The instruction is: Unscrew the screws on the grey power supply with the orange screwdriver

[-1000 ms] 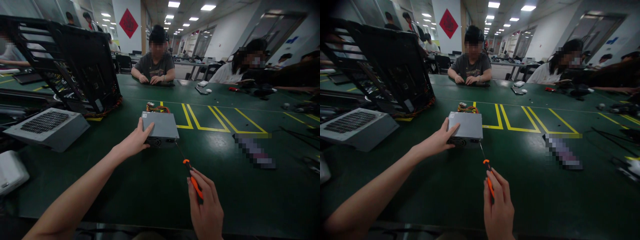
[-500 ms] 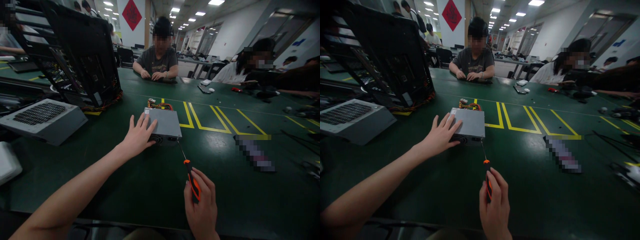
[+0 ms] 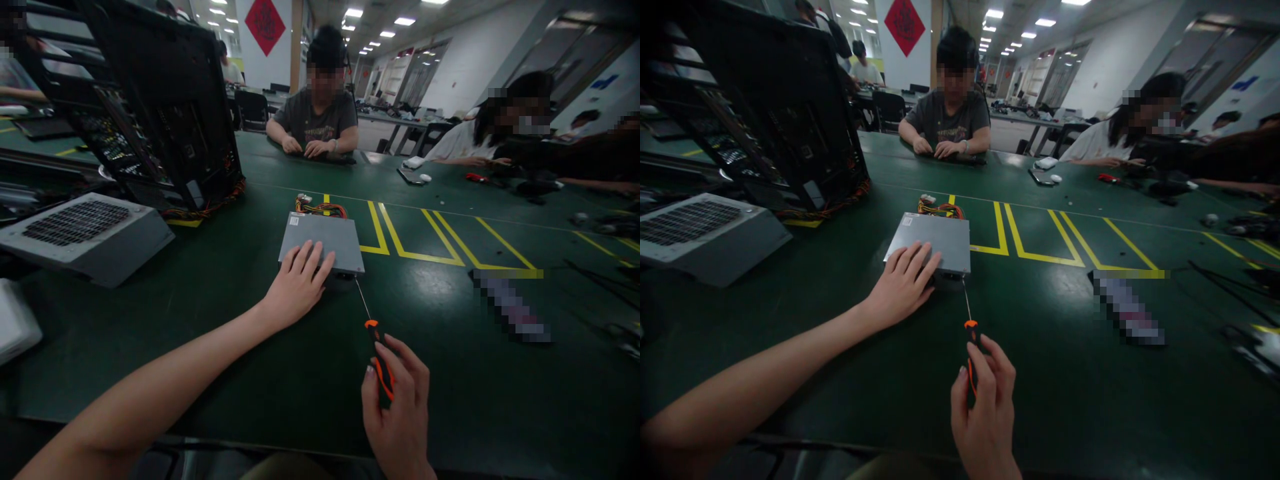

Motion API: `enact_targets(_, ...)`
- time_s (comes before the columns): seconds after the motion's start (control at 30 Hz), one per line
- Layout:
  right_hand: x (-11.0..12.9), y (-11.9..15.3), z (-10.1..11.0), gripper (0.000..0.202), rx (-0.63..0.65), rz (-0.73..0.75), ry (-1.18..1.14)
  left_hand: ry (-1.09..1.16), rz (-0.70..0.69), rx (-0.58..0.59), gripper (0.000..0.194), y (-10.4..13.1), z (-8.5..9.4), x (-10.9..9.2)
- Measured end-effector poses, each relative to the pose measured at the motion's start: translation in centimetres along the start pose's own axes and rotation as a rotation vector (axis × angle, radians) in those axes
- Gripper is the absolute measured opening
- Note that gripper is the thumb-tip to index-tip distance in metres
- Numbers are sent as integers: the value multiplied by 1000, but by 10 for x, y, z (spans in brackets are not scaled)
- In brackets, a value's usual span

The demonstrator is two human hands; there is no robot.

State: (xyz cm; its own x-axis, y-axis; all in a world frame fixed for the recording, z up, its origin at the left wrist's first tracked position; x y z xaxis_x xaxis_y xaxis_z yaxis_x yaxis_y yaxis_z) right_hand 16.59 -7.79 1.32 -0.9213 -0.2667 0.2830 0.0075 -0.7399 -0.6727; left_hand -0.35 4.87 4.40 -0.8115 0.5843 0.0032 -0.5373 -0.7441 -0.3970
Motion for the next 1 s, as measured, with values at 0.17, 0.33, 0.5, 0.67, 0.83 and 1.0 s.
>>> enact_targets(0.17,-5,3,2,40,-26,24,-14,12,0,-2,54,1,1,-1)
enact_targets(0.33,-9,3,4,27,-3,-57,12,30,7,-2,53,1,0,0)
enact_targets(0.5,-2,2,4,29,-2,-46,33,24,8,-5,51,0,0,0)
enact_targets(0.67,0,0,2,37,-25,-4,25,36,8,-11,52,0,-1,0)
enact_targets(0.83,-5,1,2,37,-57,-13,25,41,7,-4,54,0,-1,0)
enact_targets(1.0,-9,2,6,28,20,-85,25,18,6,9,55,1,-2,0)
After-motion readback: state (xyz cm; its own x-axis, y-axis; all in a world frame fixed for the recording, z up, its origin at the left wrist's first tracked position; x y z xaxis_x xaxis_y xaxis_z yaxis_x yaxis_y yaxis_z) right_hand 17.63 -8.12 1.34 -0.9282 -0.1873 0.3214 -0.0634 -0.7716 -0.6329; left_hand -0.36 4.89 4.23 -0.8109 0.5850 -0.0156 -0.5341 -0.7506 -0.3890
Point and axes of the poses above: each hand's wrist, its own y-axis away from the middle knuckle, its own z-axis out of the back of the hand, x = y × z, the point moved 1 cm from there along -y, towards the middle knuckle, and after that the axes turned 10 degrees about y, right-handed, at the moved point
